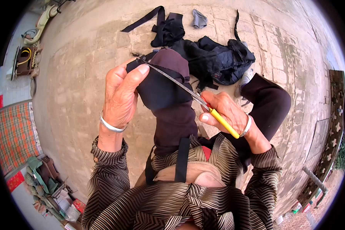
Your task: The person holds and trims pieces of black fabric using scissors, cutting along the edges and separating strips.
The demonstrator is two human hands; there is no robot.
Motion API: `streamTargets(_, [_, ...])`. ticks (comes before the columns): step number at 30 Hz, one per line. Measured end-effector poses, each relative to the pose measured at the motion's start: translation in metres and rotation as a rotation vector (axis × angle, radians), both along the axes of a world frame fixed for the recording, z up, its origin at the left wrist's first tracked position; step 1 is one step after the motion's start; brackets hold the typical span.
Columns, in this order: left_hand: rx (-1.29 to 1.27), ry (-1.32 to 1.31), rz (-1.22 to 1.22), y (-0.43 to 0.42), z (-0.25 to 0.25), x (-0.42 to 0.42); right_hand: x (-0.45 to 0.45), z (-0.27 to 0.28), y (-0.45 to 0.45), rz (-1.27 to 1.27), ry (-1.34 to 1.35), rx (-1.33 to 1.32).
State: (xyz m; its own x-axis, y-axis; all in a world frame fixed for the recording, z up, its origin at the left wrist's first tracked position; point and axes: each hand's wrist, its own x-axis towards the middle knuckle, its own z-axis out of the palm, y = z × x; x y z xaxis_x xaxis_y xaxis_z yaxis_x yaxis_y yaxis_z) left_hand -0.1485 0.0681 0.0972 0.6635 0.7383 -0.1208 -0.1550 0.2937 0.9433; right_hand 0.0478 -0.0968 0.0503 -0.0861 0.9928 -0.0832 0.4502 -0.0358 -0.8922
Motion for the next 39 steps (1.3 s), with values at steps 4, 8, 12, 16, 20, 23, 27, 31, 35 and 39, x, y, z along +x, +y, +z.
streamTargets(4, [0.001,0.002,0.008,0.002,-0.002,-0.002,-0.001,-0.002,-0.001,-0.010,-0.018,0.019])
streamTargets(8, [-0.032,-0.010,-0.021,0.002,0.002,-0.002,0.000,-0.002,-0.002,-0.023,-0.008,0.044])
streamTargets(12, [0.023,0.044,-0.055,0.002,0.003,-0.001,0.002,-0.002,-0.004,-0.010,0.023,0.011])
streamTargets(16, [0.019,0.041,-0.033,0.001,0.003,0.002,0.001,-0.003,-0.007,0.035,0.226,-0.018])
streamTargets(20, [0.018,0.013,-0.047,0.002,0.001,0.003,0.002,0.004,-0.012,0.019,0.346,-0.142])
streamTargets(23, [0.012,0.012,-0.061,0.002,0.001,0.004,0.004,0.000,-0.007,0.043,0.253,-0.139])
streamTargets(27, [0.019,0.028,-0.126,0.004,0.001,0.002,0.006,0.003,-0.002,0.072,0.166,-0.144])
streamTargets(31, [0.019,0.021,-0.111,0.003,0.001,0.002,0.004,-0.003,-0.002,0.038,-0.025,0.030])
streamTargets(35, [0.009,0.047,-0.084,0.001,0.005,0.004,0.003,0.001,0.000,0.031,-0.060,0.046])
streamTargets(39, [0.003,0.041,-0.086,0.001,0.005,0.003,0.001,0.001,0.001,0.017,-0.041,0.052])
